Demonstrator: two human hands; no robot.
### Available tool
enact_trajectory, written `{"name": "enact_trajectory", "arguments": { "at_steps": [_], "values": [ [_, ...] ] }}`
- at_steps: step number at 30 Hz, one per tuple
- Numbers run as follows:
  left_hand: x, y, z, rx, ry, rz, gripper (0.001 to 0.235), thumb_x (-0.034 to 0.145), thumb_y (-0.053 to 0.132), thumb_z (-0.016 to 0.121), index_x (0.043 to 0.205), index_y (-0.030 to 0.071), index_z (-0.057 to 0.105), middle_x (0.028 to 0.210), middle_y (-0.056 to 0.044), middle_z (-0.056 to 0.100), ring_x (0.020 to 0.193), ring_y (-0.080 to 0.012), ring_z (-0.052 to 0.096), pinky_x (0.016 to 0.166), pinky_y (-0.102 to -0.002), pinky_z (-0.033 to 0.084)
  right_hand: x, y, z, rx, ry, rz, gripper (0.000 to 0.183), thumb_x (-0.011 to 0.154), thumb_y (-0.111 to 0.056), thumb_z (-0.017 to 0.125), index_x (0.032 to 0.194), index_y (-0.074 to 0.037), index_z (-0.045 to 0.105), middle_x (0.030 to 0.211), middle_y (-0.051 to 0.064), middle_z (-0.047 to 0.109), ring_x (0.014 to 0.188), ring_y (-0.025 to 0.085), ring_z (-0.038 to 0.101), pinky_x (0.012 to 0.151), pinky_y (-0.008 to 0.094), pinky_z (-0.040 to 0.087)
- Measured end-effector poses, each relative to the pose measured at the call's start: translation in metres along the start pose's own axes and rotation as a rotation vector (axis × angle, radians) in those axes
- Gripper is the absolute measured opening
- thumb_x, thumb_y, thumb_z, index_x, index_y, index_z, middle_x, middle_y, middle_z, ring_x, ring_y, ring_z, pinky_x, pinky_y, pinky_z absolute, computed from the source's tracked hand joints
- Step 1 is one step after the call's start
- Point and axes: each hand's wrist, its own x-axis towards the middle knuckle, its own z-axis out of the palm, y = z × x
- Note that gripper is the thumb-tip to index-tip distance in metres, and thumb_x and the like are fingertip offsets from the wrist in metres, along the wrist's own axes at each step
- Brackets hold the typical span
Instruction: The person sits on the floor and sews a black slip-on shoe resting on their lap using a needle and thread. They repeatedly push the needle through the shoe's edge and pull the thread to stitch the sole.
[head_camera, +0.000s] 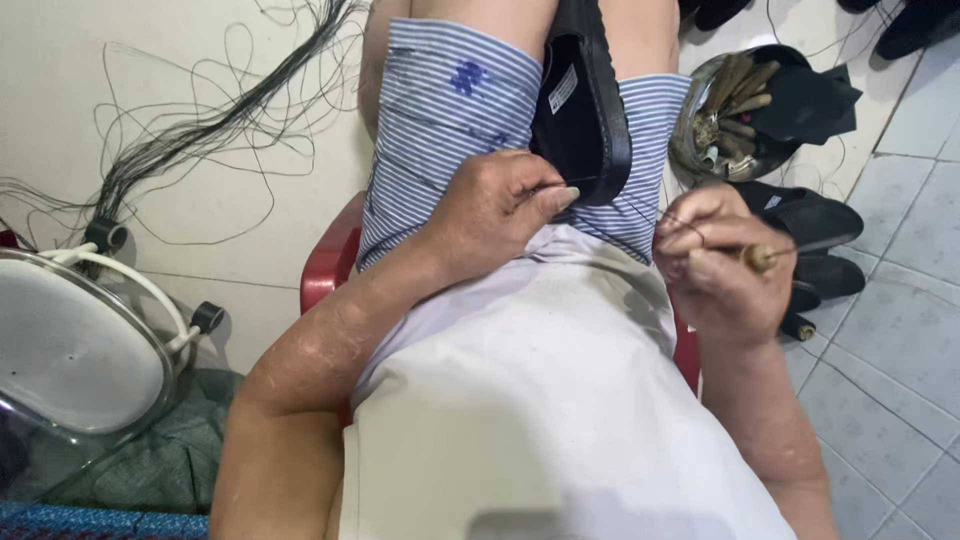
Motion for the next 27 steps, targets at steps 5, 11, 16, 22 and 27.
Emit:
{"name": "enact_trajectory", "arguments": {
  "at_steps": [5,11,16,22,27],
  "values": [
    [-0.008,-0.004,0.003,-0.069,0.008,-0.004,0.020,0.098,0.020,0.064,0.083,0.007,0.065,0.074,-0.001,0.062,0.067,-0.0130,0.056,0.060,-0.030,0.044,0.014,-0.011,0.001,0.074,-0.071,0.149,0.027,0.083,-0.017,0.059,0.099,0.002,0.070,0.083,0.018,0.067,0.067,0.021,0.063,0.046,0.021,0.047],
    [-0.003,-0.007,0.002,0.270,-0.081,0.043,0.012,0.093,0.017,0.072,0.094,0.005,0.070,0.087,-0.007,0.072,0.077,-0.0239,0.068,0.063,-0.038,0.053,0.014,-0.011,0.005,0.213,-0.043,0.360,0.027,0.088,0.000,0.060,0.110,0.014,0.065,0.078,0.026,0.068,0.058,0.026,0.070,0.050,0.024,0.062],
    [-0.007,0.013,-0.011,-0.317,-0.143,-0.170,0.011,0.091,0.012,0.074,0.082,0.007,0.070,0.078,-0.001,0.067,0.067,-0.0065,0.060,0.058,-0.020,0.049,0.029,-0.022,0.044,-0.444,-0.148,0.145,0.018,0.091,0.004,0.073,0.108,0.006,0.069,0.110,0.020,0.073,0.080,0.017,0.073,0.068,0.024,0.064],
    [-0.005,0.015,-0.013,-0.273,-0.074,-0.125,0.014,0.094,0.015,0.070,0.083,0.007,0.072,0.077,-0.002,0.070,0.070,-0.0079,0.064,0.061,-0.020,0.052,0.049,-0.018,0.044,-0.765,-0.261,-0.163,0.012,0.095,0.010,0.074,0.105,0.004,0.074,0.093,0.016,0.074,0.068,0.020,0.061,0.067,0.031,0.051],
    [-0.003,0.015,-0.010,-0.282,-0.041,-0.102,0.018,0.096,0.020,0.068,0.085,0.006,0.072,0.076,-0.002,0.068,0.069,-0.0084,0.061,0.060,-0.022,0.049,0.045,-0.009,0.041,-0.644,-0.050,-0.096,0.004,0.098,0.003,0.067,0.095,0.002,0.067,0.083,0.012,0.064,0.064,0.019,0.056,0.060,0.031,0.045]
  ]
}}
